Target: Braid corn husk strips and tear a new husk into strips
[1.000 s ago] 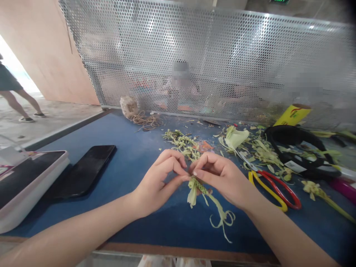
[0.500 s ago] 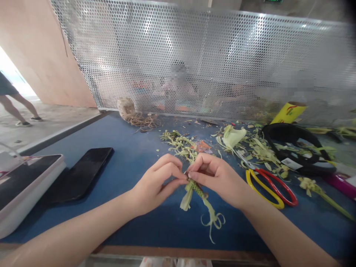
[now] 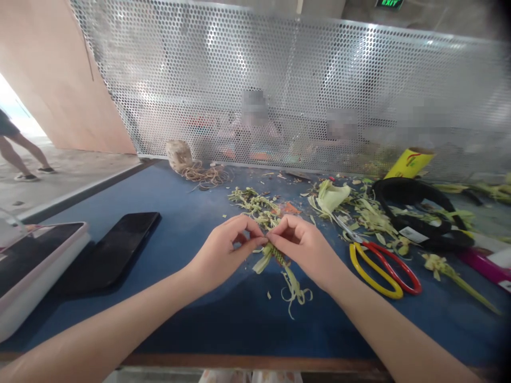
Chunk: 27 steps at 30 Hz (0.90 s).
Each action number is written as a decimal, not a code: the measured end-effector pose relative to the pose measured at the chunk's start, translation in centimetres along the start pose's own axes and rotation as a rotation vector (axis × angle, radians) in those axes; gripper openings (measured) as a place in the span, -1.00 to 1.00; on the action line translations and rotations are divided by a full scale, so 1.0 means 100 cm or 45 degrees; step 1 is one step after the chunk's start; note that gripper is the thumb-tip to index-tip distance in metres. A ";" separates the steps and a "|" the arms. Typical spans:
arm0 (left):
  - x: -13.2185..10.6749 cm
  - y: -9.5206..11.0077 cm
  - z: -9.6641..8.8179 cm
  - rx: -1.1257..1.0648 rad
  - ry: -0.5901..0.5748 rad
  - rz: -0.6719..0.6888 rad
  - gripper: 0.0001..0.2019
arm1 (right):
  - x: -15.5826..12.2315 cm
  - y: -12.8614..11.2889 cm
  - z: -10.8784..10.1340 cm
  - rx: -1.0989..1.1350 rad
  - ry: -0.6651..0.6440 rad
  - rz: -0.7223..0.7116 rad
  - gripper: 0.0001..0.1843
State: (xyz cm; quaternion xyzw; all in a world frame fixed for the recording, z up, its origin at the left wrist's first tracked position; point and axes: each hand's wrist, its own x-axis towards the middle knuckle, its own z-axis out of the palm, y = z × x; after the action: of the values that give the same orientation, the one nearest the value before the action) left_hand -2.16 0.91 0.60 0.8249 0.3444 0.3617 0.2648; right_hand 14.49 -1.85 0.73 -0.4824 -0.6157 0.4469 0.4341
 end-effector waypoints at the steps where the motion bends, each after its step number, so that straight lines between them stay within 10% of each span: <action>1: 0.000 -0.001 -0.001 0.020 0.003 0.008 -0.93 | 0.001 0.001 0.000 0.024 -0.009 0.010 -0.86; 7: -0.003 -0.005 -0.003 0.164 0.013 0.078 -0.90 | 0.003 0.002 -0.005 -0.077 -0.020 -0.125 -0.88; 14: -0.005 -0.011 -0.001 0.460 -0.023 0.538 -0.89 | -0.004 -0.005 -0.006 -0.772 0.070 -0.597 -0.89; 27: -0.005 -0.013 0.003 0.756 -0.021 0.679 -0.88 | 0.001 -0.001 -0.009 -0.742 -0.001 -0.495 -0.89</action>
State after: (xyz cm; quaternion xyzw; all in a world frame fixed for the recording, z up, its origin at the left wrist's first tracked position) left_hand -2.68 1.30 -0.67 0.9289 0.2054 0.2958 -0.0857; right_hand 15.29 -1.66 1.08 -0.4597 -0.7980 0.1615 0.3548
